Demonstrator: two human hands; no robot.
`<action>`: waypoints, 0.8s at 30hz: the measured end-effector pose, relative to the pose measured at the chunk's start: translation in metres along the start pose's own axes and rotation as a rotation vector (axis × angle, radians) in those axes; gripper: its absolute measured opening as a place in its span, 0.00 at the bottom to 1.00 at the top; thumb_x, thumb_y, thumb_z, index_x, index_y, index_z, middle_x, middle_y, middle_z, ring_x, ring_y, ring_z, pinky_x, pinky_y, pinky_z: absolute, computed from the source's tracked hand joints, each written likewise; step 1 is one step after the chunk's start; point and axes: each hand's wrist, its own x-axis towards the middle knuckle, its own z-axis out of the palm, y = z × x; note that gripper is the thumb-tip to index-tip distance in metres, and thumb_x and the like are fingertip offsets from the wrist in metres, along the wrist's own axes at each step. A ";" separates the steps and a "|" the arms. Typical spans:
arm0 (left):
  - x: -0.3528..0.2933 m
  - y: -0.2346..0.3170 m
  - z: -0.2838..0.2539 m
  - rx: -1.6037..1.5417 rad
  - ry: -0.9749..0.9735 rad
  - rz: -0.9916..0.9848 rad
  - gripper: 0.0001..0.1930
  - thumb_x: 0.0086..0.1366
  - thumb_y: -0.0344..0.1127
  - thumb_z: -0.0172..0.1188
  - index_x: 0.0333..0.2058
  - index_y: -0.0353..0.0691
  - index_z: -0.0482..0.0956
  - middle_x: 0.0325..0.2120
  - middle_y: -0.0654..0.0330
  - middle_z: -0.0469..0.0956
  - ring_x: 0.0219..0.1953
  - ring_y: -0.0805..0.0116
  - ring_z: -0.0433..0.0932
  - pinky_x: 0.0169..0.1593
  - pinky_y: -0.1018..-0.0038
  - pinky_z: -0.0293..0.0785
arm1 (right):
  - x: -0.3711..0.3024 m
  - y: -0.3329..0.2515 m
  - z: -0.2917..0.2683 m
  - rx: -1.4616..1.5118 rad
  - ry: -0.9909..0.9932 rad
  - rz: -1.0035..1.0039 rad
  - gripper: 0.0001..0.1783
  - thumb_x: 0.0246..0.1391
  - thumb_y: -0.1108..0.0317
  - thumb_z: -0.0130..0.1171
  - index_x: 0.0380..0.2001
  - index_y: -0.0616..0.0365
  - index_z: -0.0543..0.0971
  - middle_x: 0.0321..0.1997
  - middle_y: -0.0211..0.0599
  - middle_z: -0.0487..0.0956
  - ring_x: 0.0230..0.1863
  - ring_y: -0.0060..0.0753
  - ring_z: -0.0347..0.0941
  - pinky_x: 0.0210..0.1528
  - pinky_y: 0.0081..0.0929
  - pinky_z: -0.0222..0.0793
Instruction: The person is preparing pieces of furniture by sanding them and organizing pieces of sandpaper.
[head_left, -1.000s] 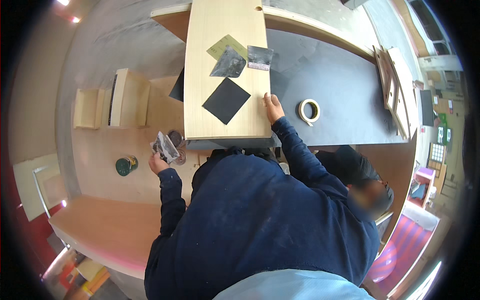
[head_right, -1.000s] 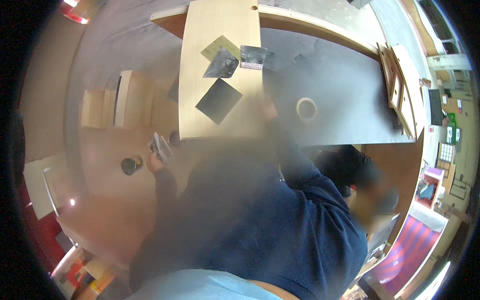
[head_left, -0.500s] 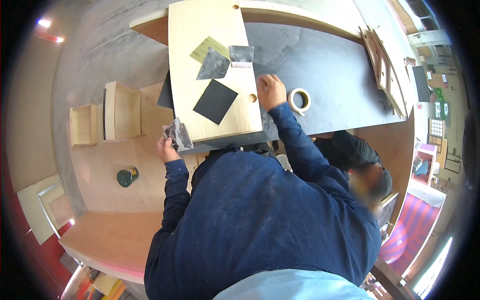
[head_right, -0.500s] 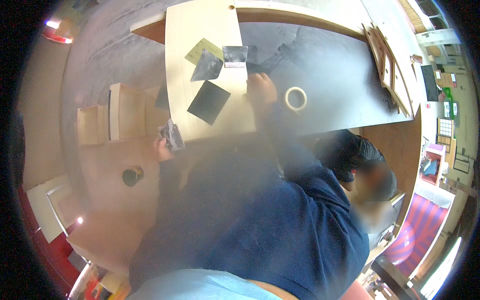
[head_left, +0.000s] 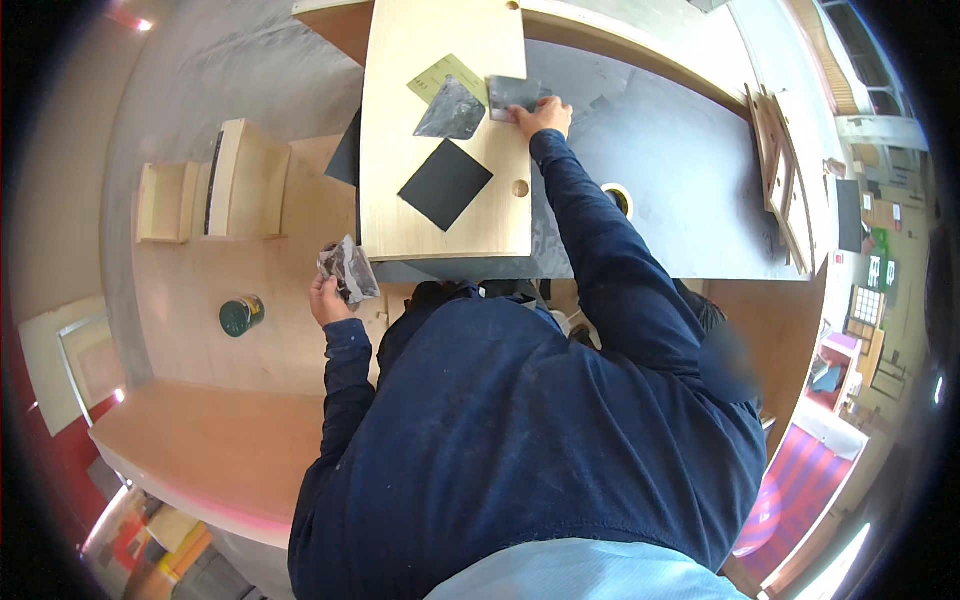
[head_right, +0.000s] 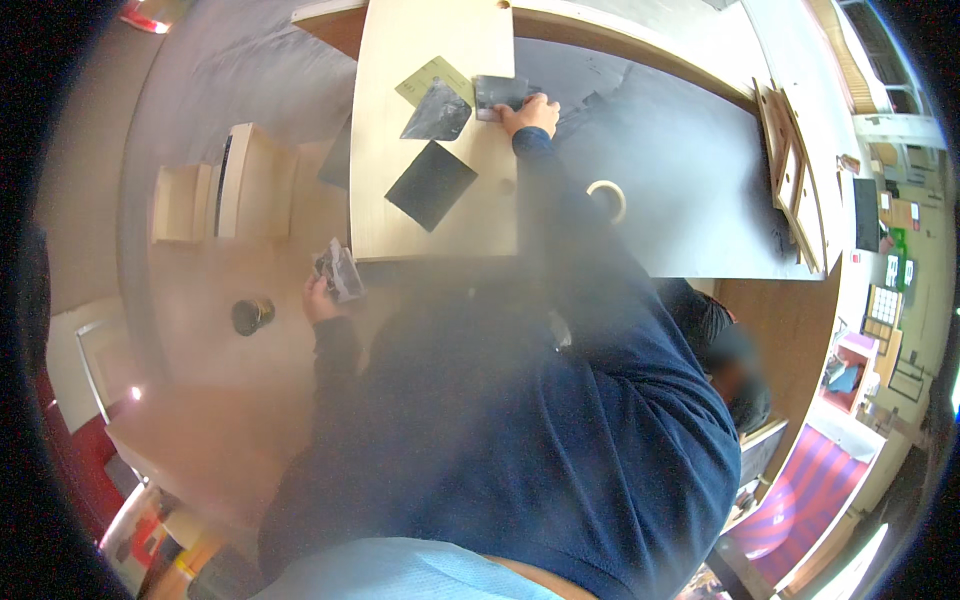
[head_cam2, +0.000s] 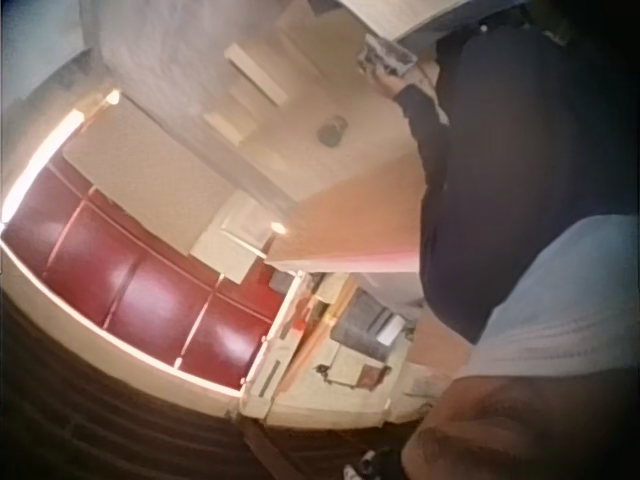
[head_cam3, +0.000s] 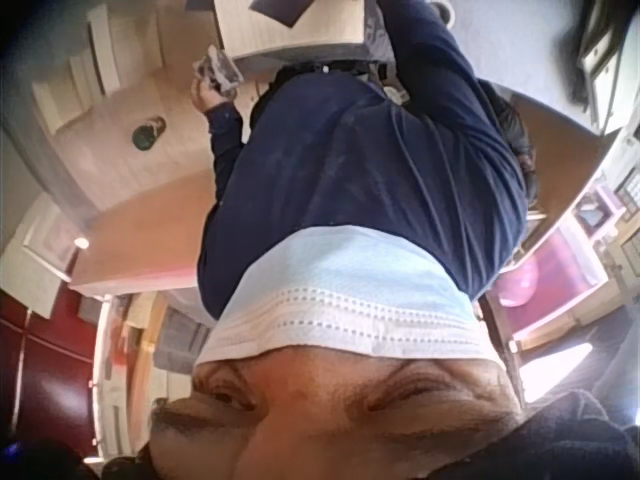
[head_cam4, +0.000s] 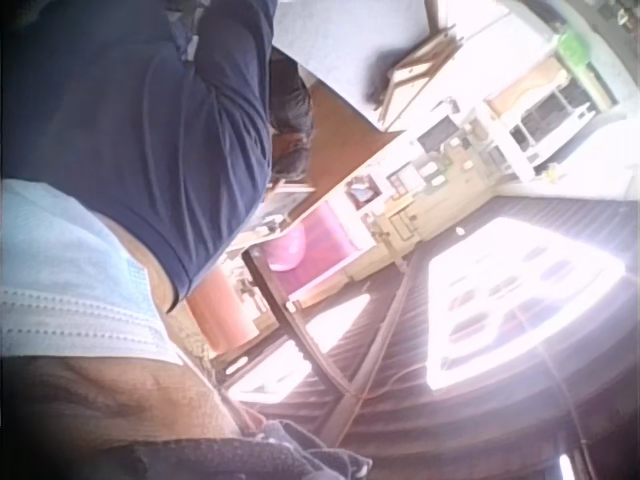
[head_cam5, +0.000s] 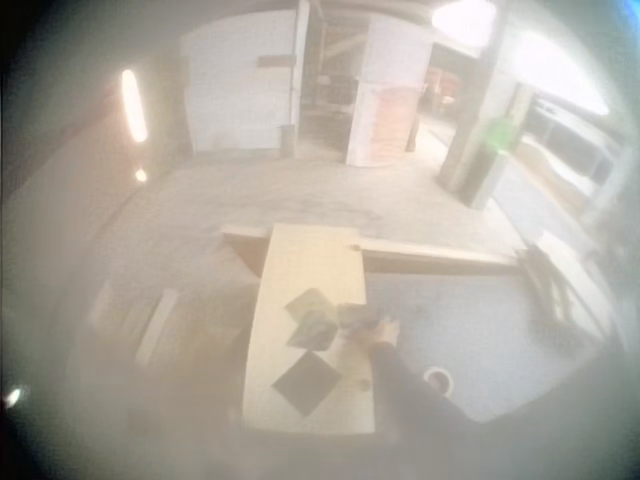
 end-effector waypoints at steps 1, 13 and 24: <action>0.000 -0.001 -0.006 -0.080 0.004 -0.068 0.12 0.57 0.25 0.54 0.41 0.31 0.73 0.35 0.55 0.77 0.36 0.66 0.77 0.43 0.71 0.75 | 0.002 -0.001 0.001 0.122 0.028 0.072 0.43 0.32 0.39 0.71 0.42 0.67 0.75 0.46 0.56 0.75 0.49 0.52 0.71 0.54 0.36 0.68; 0.015 -0.020 -0.034 -0.174 0.073 -0.111 0.09 0.56 0.26 0.55 0.37 0.33 0.72 0.32 0.56 0.76 0.33 0.65 0.77 0.39 0.71 0.75 | 0.007 -0.045 0.018 0.831 0.280 -0.044 0.13 0.51 0.75 0.56 0.41 0.63 0.73 0.31 0.42 0.80 0.32 0.32 0.76 0.38 0.30 0.72; 0.025 -0.024 -0.034 -0.054 0.062 -0.082 0.13 0.56 0.26 0.54 0.41 0.31 0.73 0.35 0.54 0.77 0.35 0.64 0.78 0.42 0.70 0.76 | 0.006 -0.093 0.017 0.003 -0.435 -0.246 0.61 0.23 0.39 0.76 0.54 0.72 0.64 0.50 0.58 0.75 0.53 0.49 0.73 0.55 0.32 0.68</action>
